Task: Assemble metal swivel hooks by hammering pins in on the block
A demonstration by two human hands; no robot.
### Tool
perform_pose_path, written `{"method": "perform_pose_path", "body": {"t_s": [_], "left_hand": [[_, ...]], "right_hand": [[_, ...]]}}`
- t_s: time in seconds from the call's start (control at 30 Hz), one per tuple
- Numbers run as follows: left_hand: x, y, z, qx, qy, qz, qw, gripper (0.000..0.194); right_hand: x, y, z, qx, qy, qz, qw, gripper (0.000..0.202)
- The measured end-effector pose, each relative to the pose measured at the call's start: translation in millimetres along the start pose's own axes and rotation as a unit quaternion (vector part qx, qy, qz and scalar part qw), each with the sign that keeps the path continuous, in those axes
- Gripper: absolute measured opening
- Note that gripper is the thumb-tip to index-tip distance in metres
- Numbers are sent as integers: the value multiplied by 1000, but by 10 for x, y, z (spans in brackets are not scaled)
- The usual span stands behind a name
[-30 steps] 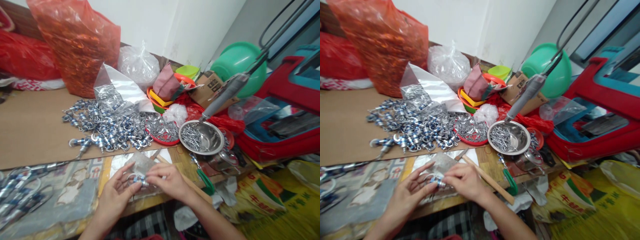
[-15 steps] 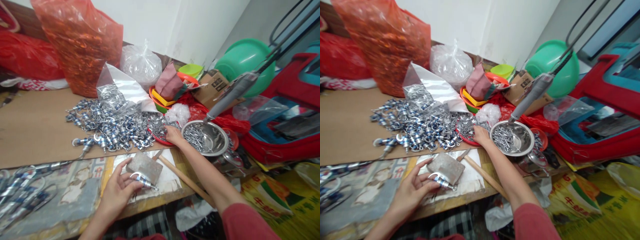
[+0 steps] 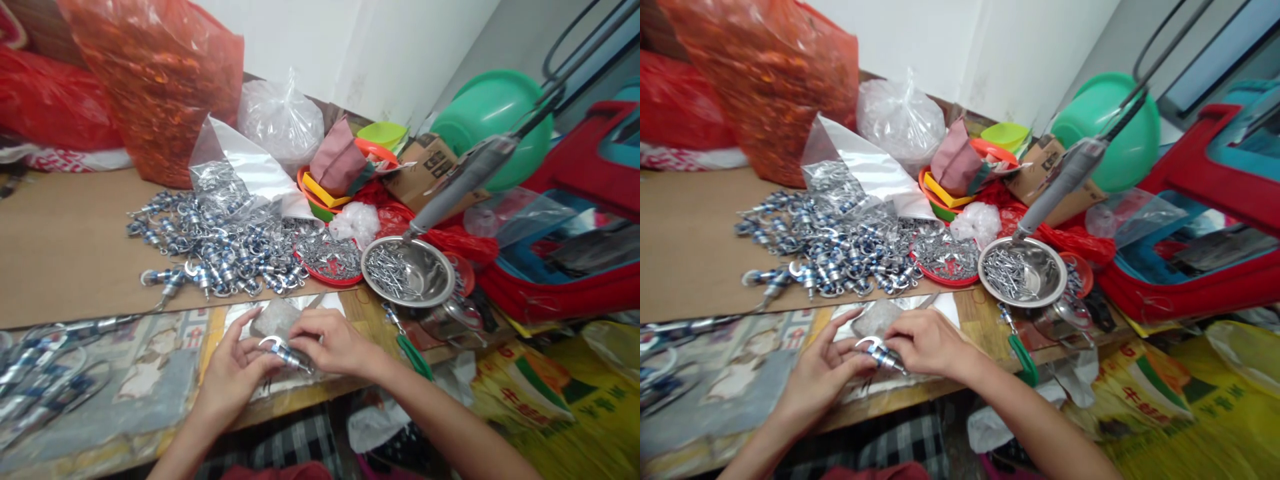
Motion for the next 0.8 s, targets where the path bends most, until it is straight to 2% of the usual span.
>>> {"method": "perform_pose_path", "body": {"t_s": [0.1,0.27,0.4,0.53,0.6,0.7,0.8], "left_hand": [[6,18,4,1,3,3,1000,77],[23,55,19,-3,11,14,1000,77],[23,34,15,-4,8,15,1000,76],[13,12,-5,9,4,18,1000,74],[13,3,-12,13,1,21,1000,74],[12,0,-13,12,1,21,1000,74],[12,16,-9,14,5,17,1000,73]], "right_hand": [[71,33,-67,27,-2,-25,999,13],[106,180,-126,116,-19,-102,988,11],[81,224,-99,165,25,-154,974,11],[75,71,-44,134,86,-82,984,10],[84,-9,-16,109,94,-43,989,16],[124,-19,11,107,63,-3,992,25],[154,22,31,119,29,36,992,23]]}}
Point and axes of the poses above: each hand's wrist, its own z-axis away from the middle knuckle, its own x-axis out of the palm, y = z × x, the point moved 9 cm from there along -z, towards the middle knuckle, and after that the axes turned 15 degrees about x, right-handed, at the moved point
